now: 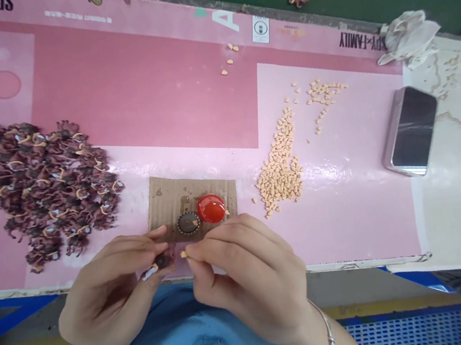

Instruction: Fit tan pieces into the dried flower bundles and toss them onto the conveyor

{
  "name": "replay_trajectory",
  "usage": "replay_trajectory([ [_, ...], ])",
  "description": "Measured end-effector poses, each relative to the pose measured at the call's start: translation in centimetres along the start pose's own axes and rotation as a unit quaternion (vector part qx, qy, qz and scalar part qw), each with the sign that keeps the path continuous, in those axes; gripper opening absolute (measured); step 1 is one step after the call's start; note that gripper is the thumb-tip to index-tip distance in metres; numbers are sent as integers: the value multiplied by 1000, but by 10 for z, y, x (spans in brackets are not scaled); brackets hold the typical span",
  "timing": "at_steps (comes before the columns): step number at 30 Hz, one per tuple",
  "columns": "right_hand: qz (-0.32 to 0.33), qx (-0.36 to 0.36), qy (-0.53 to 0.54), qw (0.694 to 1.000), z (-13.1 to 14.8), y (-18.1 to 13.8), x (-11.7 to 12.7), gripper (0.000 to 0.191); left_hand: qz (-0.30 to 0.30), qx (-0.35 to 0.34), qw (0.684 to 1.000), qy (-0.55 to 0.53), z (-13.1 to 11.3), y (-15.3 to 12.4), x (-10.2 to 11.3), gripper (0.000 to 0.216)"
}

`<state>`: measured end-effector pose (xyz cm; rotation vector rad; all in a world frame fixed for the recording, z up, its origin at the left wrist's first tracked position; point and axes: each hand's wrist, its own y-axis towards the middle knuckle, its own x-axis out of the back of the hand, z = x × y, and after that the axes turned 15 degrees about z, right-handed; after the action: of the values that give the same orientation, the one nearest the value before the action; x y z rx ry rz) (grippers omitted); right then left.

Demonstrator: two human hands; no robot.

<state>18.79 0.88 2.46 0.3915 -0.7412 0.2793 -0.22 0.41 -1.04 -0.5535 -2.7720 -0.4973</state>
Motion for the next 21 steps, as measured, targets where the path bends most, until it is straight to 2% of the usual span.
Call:
replay_trajectory([
  [5, -19, -32, 40, 998, 5, -3, -11, 21, 15, -27, 998, 55, -1, 1, 2, 28],
  [10, -13, -28, 29, 999, 6, -4, -12, 20, 8, -35, 993, 110, -5, 4, 0, 21],
  [17, 7, -36, -93, 995, 14, -6, -10, 15, 11, -65, 977, 204, -5, 6, 0, 12],
  [21, 15, -22, -145, 989, 19, -12, -10, 17, 24, -63, 974, 215, -7, 7, 0, 12],
])
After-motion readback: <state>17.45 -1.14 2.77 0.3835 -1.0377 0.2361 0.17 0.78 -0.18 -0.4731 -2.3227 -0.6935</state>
